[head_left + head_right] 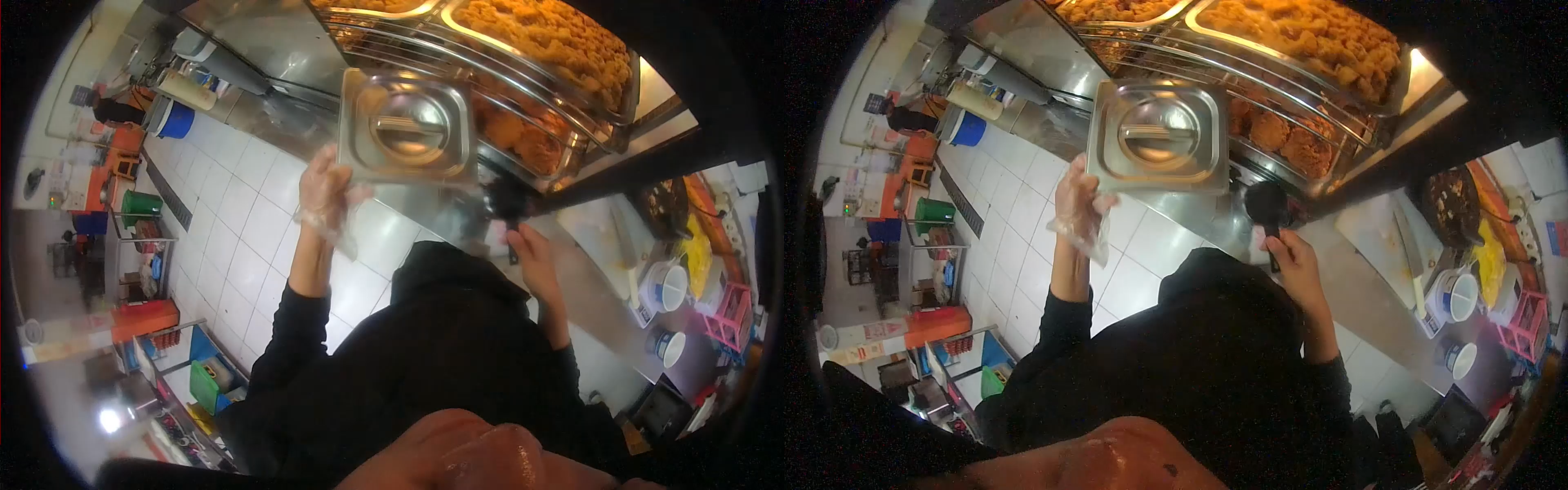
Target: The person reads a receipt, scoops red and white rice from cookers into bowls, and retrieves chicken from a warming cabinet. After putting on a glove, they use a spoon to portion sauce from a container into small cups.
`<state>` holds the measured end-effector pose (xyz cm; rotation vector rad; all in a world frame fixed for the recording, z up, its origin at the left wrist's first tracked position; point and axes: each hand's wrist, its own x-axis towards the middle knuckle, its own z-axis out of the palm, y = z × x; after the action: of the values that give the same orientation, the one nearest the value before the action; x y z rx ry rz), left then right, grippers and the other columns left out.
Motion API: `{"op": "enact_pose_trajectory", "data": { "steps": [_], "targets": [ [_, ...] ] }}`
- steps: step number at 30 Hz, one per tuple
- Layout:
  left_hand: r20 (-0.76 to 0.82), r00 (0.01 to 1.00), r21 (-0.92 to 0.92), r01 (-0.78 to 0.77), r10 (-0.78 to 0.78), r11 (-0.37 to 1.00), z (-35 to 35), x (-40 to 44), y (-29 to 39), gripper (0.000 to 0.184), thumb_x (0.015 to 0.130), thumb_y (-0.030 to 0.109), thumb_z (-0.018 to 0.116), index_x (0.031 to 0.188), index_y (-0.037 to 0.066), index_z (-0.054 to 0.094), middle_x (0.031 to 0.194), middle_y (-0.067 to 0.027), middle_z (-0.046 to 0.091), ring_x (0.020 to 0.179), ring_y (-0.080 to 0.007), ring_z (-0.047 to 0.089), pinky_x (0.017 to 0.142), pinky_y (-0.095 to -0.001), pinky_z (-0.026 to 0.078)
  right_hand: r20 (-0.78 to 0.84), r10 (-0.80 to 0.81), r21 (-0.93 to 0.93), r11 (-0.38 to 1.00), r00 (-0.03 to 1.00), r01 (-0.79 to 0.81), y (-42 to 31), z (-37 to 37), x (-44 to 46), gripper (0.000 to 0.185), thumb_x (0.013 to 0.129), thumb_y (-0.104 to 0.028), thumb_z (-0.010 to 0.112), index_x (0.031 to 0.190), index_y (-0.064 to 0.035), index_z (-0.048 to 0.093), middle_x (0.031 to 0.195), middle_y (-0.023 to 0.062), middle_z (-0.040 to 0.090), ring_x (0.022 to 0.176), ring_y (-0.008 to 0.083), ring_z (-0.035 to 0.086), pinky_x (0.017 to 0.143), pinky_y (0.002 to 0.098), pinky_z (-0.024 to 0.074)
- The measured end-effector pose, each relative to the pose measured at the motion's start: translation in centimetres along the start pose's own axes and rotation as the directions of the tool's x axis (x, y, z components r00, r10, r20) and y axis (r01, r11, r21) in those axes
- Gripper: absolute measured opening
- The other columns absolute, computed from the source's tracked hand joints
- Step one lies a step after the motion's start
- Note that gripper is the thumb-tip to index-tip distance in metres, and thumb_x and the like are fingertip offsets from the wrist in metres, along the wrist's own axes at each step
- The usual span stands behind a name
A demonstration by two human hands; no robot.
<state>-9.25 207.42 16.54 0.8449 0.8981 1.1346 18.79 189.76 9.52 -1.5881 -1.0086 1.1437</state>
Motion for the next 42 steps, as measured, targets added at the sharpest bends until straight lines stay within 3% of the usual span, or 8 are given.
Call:
{"op": "enact_pose_trajectory", "data": {
  "steps": [12,27,30,33,36,38,41,42],
  "targets": [
    [0.160,0.834,0.020,0.533,-0.529,0.846,4.5,-14.0,-14.8,0.037,0.076,0.000,0.055,0.113,0.002,0.050,0.093,-0.0130,0.064,0.064,-0.0231,0.067,0.052,-0.0332,0.061,-0.070,0.309,-0.233,0.919,0.948,-0.317,9.2,-18.9,-15.5,0.025,0.095,-0.023,0.053,0.084,-0.0017,0.062,0.075,-0.0023,0.052,0.070,0.0075,0.045,0.064,0.0240,0.0362],
    [0.489,0.672,-0.019,0.646,-0.556,0.763,20.2,-22.6,-40.0,0.034,0.086,0.008,0.060,0.118,0.002,0.050,0.090,-0.0088,0.054,0.083,-0.0204,0.063,0.068,-0.0364,0.058,-0.355,0.198,-0.293,0.904,0.914,-0.310,15.3,-39.3,-33.4,0.026,0.096,-0.026,0.052,0.088,-0.0038,0.062,0.074,-0.0054,0.048,0.068,0.0050,0.039,0.063,0.0209,0.0302],
    [0.413,0.885,0.598,-0.086,-0.215,0.797,22.4,-22.2,-38.1,0.033,0.079,0.007,0.064,0.111,0.007,0.056,0.091,-0.0090,0.057,0.083,-0.0247,0.063,0.068,-0.0407,0.053,-0.402,0.172,-0.280,0.912,0.899,-0.299,14.6,-40.3,-32.9,0.026,0.097,-0.026,0.051,0.093,-0.0035,0.063,0.074,-0.0055,0.049,0.069,0.0048,0.040,0.064,0.0209,0.0313],
    [0.799,0.592,0.578,-0.805,0.110,0.133,28.9,-21.1,-32.7,0.035,0.069,0.013,0.070,0.103,0.013,0.063,0.102,-0.0104,0.059,0.095,-0.0294,0.060,0.078,-0.0449,0.047,-0.449,0.188,-0.145,0.949,0.874,-0.279,15.0,-40.7,-32.2,0.026,0.097,-0.026,0.051,0.098,-0.0030,0.063,0.076,-0.0054,0.049,0.069,0.0048,0.041,0.064,0.0212,0.0320],
    [0.849,0.528,0.523,-0.830,-0.030,0.192,32.7,-19.5,-38.9,0.037,0.065,0.023,0.070,0.101,0.017,0.066,0.117,-0.0120,0.056,0.109,-0.0293,0.053,0.090,-0.0462,0.041,-0.450,0.203,-0.141,0.945,0.870,-0.293,15.5,-40.3,-31.4,0.026,0.097,-0.025,0.050,0.100,-0.0028,0.064,0.077,-0.0047,0.050,0.070,0.0047,0.041,0.063,0.0213,0.0321],
    [0.956,0.293,0.286,-0.942,-0.020,-0.174,34.5,-19.5,-39.6,0.035,0.068,0.024,0.068,0.102,0.018,0.066,0.122,-0.0125,0.054,0.111,-0.0282,0.052,0.093,-0.0460,0.039,-0.453,0.187,-0.175,0.940,0.872,-0.293,15.5,-40.3,-30.7,0.026,0.097,-0.025,0.049,0.100,-0.0025,0.063,0.077,-0.0040,0.050,0.069,0.0046,0.042,0.062,0.0216,0.0323],
    [0.989,0.131,0.129,-0.991,-0.066,-0.030,36.0,-17.0,-41.3,0.034,0.073,0.024,0.065,0.107,0.020,0.066,0.118,-0.0136,0.056,0.113,-0.0300,0.052,0.097,-0.0463,0.038,-0.490,0.128,-0.183,0.952,0.862,-0.246,17.1,-39.9,-31.0,0.026,0.098,-0.024,0.049,0.098,-0.0021,0.063,0.075,-0.0030,0.050,0.067,0.0046,0.042,0.059,0.0224,0.0332],
    [0.865,0.305,0.355,-0.933,-0.399,0.057,38.2,-17.6,-37.6,0.036,0.076,0.025,0.064,0.111,0.017,0.064,0.117,-0.0142,0.057,0.113,-0.0311,0.052,0.097,-0.0450,0.039,-0.504,0.090,-0.208,0.953,0.859,-0.222,17.4,-39.7,-31.0,0.026,0.098,-0.024,0.049,0.098,-0.0020,0.063,0.074,-0.0027,0.050,0.065,0.0047,0.043,0.057,0.0226,0.0335]
  ]
}}
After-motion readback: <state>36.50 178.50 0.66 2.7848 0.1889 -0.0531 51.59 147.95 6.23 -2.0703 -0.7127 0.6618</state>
